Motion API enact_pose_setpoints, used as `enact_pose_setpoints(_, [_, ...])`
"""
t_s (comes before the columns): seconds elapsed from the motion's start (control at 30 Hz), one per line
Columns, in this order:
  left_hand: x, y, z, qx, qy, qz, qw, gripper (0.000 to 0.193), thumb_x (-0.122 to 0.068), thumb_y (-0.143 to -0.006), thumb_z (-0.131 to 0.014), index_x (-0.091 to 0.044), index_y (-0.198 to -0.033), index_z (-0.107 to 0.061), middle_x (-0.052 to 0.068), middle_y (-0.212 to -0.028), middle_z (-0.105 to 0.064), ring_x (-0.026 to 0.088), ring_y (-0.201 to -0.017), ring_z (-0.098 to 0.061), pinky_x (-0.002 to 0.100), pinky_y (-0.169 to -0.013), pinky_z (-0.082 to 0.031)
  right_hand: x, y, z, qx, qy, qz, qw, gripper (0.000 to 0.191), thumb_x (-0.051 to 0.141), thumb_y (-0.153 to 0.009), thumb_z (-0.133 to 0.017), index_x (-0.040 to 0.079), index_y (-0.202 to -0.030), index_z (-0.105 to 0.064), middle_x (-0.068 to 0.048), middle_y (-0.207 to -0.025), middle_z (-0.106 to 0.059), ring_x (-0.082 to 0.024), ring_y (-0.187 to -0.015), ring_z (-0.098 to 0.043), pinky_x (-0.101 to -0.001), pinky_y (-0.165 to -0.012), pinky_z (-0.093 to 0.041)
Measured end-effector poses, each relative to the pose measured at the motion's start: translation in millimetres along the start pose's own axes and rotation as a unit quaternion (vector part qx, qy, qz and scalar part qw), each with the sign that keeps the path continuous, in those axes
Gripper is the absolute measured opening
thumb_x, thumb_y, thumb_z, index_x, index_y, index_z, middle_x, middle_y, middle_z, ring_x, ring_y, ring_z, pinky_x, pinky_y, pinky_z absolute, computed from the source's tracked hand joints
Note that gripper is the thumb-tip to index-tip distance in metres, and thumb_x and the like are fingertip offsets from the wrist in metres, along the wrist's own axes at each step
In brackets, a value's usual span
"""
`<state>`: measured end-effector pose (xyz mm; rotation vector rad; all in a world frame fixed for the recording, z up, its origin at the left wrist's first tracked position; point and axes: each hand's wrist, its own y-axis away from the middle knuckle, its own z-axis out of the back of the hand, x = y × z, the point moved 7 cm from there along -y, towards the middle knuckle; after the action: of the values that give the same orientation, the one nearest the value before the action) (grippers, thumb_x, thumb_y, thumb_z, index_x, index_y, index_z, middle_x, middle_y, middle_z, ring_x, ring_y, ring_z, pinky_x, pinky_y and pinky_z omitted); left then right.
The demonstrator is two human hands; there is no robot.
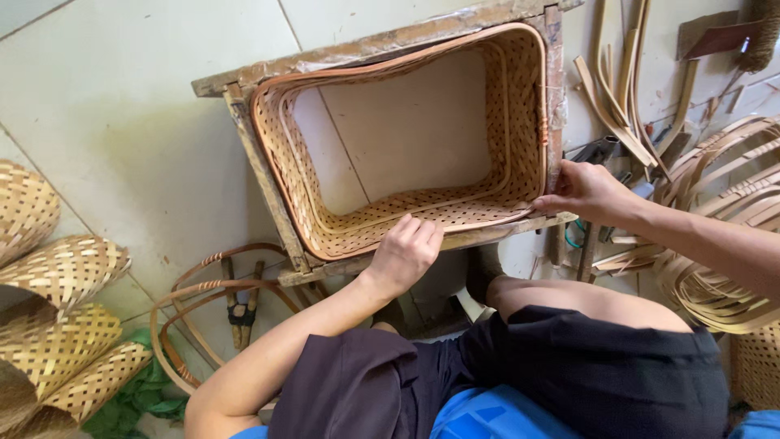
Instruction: The person assembles a rectangular woven basket by fitting a pre-woven body into a wooden mold, then attaching a bamboo rim and handle. They use a hammer to secure the rim and adjust the basket's position within the mold.
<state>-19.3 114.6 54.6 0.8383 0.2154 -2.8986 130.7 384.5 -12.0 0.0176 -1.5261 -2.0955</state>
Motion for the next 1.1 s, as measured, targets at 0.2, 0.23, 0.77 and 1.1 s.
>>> enact_pose_setpoints(0.2, [5.4, 4.3, 8.3, -0.039, 0.021, 0.023, 0.999, 0.027, -0.005, -0.084, -0.063, 0.001, -0.109, -0.071, 0.010, -0.086, -0.065, 0.025, -0.082, -0.065, 0.041, -0.092, -0.057, 12.9, 3.6, 3.7, -0.022, -0.022, 0.083, 0.996, 0.054, 0.041, -0.077, -0.079, 0.003, -0.114, -0.067, -0.013, -0.093, -0.081, -0.022, -0.087, -0.077, -0.0390, -0.078, -0.061])
enact_pose_setpoints(0.23, [7.7, 7.7, 12.6, -0.049, 0.035, 0.028, 0.998, 0.030, -0.004, -0.084, -0.064, 0.000, -0.113, -0.072, 0.009, -0.089, -0.066, 0.025, -0.083, -0.065, 0.040, -0.091, -0.058, 20.2, 9.5, 10.5, -0.070, -0.002, 0.116, 0.991, 0.059, 0.041, -0.076, -0.080, 0.000, -0.116, -0.064, -0.016, -0.099, -0.076, -0.024, -0.088, -0.075, -0.0401, -0.075, -0.061])
enact_pose_setpoints(0.77, [23.3, 48.0, 27.8, -0.096, 0.095, 0.146, 0.980, 0.025, -0.006, -0.087, -0.077, -0.006, -0.112, -0.074, 0.006, -0.100, -0.064, 0.024, -0.090, -0.059, 0.037, -0.079, -0.052, 161.8, -19.5, -105.0, 0.235, 0.022, 0.376, 0.896, 0.057, 0.052, -0.099, -0.050, 0.007, -0.133, -0.059, -0.016, -0.129, -0.058, -0.034, -0.125, -0.053, -0.0469, -0.105, -0.043])
enact_pose_setpoints(1.1, [23.4, 47.5, 31.6, -0.086, 0.125, 0.119, 0.981, 0.026, -0.005, -0.084, -0.077, -0.006, -0.109, -0.074, 0.004, -0.098, -0.063, 0.023, -0.093, -0.061, 0.037, -0.082, -0.050, 178.0, -17.3, -103.4, 0.172, 0.130, 0.475, 0.853, 0.048, 0.044, -0.096, -0.059, 0.006, -0.126, -0.063, -0.014, -0.117, -0.066, -0.032, -0.105, -0.066, -0.0467, -0.088, -0.054])
